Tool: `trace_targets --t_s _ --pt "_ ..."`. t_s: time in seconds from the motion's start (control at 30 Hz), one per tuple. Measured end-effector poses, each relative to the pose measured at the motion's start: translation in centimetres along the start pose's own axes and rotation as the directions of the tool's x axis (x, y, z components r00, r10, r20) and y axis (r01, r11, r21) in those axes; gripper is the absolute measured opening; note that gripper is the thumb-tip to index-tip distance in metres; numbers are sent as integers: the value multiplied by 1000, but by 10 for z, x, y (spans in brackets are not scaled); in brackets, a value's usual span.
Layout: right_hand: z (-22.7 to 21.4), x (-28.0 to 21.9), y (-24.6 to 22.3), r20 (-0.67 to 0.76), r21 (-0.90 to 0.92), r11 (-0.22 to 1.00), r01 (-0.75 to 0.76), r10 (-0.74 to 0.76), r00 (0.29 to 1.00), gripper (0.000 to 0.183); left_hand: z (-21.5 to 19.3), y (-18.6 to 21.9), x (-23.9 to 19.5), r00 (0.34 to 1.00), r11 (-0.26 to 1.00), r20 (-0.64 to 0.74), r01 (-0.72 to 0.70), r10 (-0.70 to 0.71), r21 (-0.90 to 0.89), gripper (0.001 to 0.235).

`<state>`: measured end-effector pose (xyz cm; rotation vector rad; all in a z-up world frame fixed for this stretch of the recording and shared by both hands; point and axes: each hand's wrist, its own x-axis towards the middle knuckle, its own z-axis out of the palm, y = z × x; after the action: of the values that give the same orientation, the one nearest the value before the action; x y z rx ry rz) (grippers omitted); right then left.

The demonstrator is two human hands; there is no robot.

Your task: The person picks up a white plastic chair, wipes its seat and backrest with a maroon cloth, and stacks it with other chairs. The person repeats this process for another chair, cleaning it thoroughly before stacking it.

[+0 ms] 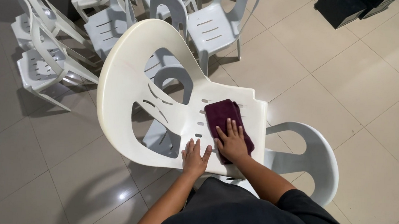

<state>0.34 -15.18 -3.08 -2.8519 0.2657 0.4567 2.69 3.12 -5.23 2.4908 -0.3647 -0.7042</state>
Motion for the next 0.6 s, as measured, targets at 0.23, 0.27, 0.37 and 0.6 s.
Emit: trace_targets --t_s 0.23,0.27,0.37,0.6 --pt "24 -21 -30 166 81 946 313 -323 932 65 -3 0 0 999 1000 -40 -31 31 -2 98" --pt "31 -24 -37 169 162 899 408 -432 886 67 -3 0 1 998 999 -48 -40 40 -2 99" --pt "42 -11 -36 147 120 863 491 -504 851 71 1 -5 3 997 997 -46 -67 66 -27 99" --pt "-2 -2 2 -65 -57 998 -23 20 998 59 6 -10 5 996 993 -58 -77 72 -94 96"
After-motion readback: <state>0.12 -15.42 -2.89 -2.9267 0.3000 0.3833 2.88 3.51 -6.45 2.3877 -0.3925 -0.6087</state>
